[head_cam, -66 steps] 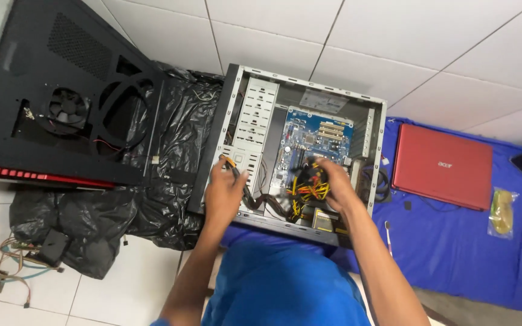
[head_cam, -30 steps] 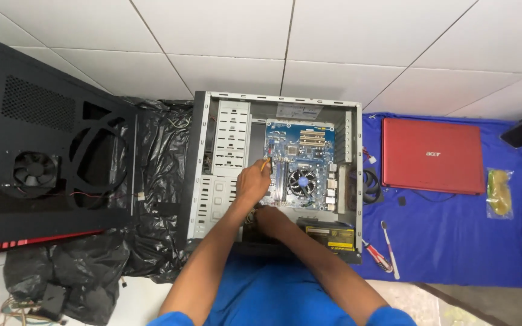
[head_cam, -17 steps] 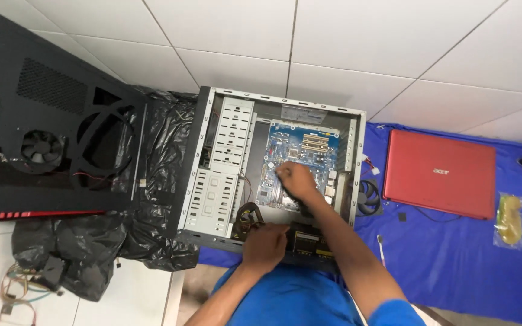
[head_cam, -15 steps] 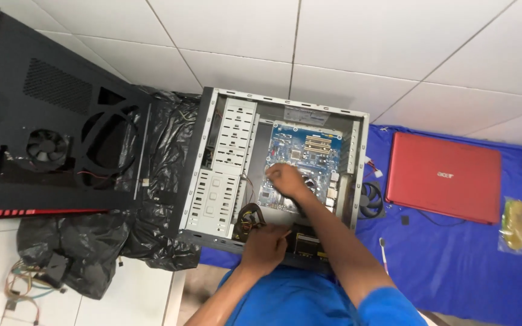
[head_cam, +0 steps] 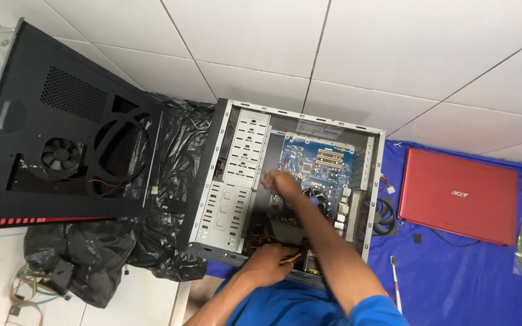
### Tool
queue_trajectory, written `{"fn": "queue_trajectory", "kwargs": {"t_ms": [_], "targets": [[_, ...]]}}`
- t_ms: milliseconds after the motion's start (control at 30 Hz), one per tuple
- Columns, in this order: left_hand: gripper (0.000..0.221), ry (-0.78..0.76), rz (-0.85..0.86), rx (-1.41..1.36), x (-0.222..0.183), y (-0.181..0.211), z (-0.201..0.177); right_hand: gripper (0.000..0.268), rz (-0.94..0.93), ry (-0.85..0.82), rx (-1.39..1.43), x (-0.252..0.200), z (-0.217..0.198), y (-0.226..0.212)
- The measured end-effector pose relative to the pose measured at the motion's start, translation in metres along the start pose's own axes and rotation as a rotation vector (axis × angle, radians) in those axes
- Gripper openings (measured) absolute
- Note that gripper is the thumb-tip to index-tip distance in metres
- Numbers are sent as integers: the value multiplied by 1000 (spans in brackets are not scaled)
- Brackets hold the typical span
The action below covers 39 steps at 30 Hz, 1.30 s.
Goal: Installing and wiring components inside a desktop PC case, including the power supply and motherboard connections.
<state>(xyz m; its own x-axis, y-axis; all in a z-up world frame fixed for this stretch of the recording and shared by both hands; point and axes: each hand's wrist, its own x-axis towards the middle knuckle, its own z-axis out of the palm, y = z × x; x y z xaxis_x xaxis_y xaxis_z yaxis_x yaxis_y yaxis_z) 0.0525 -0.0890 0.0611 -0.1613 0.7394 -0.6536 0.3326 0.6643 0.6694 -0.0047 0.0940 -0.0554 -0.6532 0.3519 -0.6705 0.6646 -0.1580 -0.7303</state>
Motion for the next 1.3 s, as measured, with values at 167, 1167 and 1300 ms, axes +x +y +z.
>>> {"fn": "queue_trajectory", "kwargs": {"t_ms": [167, 1167, 1300], "targets": [[44, -123, 87, 59, 14, -19, -19, 23, -11, -282, -94, -53, -48, -64], [49, 96, -225, 401, 108, -83, 22, 23, -145, 40, -156, 1, 27, 50], [97, 121, -424, 386, 106, -70, 9, 15, -88, 56, -197, -6, 30, 58]]}}
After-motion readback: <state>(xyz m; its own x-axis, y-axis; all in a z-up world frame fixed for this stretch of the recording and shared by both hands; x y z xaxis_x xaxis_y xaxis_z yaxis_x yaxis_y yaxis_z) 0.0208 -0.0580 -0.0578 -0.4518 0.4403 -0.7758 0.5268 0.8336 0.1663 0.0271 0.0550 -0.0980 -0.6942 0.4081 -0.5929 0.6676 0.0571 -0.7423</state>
